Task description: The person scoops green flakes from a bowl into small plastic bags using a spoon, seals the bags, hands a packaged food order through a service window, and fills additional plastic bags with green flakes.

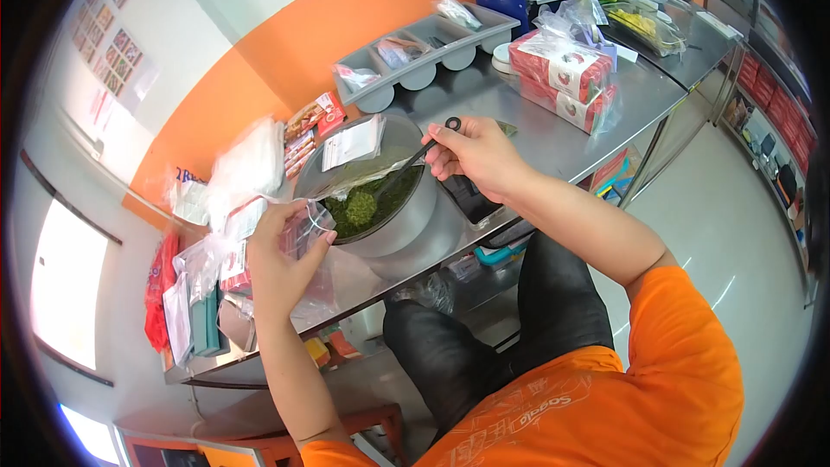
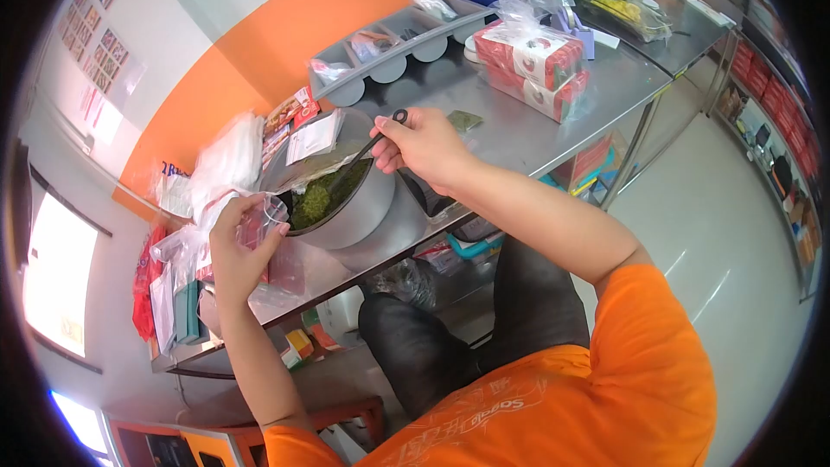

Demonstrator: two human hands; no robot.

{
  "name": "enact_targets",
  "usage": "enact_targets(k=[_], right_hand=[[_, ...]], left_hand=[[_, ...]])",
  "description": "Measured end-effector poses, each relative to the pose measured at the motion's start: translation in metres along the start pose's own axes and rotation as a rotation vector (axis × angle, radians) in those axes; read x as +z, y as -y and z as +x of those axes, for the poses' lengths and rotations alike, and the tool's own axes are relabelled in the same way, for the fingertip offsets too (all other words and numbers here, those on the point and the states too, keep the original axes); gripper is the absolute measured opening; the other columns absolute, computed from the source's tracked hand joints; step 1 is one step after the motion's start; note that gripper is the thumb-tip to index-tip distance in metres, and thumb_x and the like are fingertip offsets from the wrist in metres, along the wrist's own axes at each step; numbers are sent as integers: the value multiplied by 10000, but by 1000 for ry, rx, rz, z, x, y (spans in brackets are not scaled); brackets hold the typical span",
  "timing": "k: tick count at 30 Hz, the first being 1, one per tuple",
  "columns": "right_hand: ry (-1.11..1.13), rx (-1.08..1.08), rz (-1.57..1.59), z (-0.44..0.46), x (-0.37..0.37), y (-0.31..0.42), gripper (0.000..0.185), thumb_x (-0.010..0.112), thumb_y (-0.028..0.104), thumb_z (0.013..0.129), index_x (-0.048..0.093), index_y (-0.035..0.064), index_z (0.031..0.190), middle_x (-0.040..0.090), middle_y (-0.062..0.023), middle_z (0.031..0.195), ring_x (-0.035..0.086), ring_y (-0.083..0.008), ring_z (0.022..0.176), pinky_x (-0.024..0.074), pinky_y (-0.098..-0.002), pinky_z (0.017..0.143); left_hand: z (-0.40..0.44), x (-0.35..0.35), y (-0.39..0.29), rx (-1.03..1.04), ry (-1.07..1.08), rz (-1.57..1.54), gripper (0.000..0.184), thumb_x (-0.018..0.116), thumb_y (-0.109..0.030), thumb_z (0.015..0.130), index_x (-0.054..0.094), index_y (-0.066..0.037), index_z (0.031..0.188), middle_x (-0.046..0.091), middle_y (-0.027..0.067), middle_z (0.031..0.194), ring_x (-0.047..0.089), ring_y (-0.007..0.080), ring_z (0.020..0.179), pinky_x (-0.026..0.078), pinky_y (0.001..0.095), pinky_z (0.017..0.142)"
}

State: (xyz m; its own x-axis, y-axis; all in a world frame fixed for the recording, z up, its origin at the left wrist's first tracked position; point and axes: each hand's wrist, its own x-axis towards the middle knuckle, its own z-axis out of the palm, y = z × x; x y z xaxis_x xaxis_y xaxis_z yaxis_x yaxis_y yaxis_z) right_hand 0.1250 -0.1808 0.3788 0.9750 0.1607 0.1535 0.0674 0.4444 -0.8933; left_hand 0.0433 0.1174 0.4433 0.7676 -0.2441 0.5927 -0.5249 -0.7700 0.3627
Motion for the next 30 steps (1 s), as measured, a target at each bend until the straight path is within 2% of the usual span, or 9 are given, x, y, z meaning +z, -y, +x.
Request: enact_targets(k=[10, 19, 22, 30], right_hand=[[-40, -43, 33, 1, -4, 8, 263, 582, 246, 1035, 651, -3, 981, 665, -65, 786, 613, -136, 632, 517, -282, 609], [14, 12, 107, 10, -6, 0, 248, 593, 244, 1030, 656, 11, 974, 657, -53, 778, 594, -121, 633, 490, -272, 606], [37, 33, 128, 12, -2, 1, 238, 596, 237, 1028, 655, 12, 976, 660, -56, 794, 596, -123, 636, 488, -273, 603], [183, 56, 101, 3, 27, 20, 293, 634, 281, 1011, 664, -8, 1043, 685, -88, 864, 667, -146, 714, 557, -279, 685]], left_hand=[[18, 1, 4, -53, 165, -8, 501, 846, -159, 692, 689, -10, 1145, 690, 90, 982, 628, 204, 930, 470, 329, 882], [24, 21, 10, -51, 211, -198, 505, 861, -108, 691, 682, 5, 1150, 681, 69, 997, 611, 167, 943, 478, 319, 886], [29, 22, 0, -65, 243, -163, 490, 863, -101, 699, 682, 13, 1141, 683, 62, 998, 609, 159, 942, 477, 304, 886], [34, 44, -12, -25, 41, -185, 467, 860, -87, 718, 665, 12, 1130, 695, 70, 989, 624, 145, 862, 501, 284, 810]])
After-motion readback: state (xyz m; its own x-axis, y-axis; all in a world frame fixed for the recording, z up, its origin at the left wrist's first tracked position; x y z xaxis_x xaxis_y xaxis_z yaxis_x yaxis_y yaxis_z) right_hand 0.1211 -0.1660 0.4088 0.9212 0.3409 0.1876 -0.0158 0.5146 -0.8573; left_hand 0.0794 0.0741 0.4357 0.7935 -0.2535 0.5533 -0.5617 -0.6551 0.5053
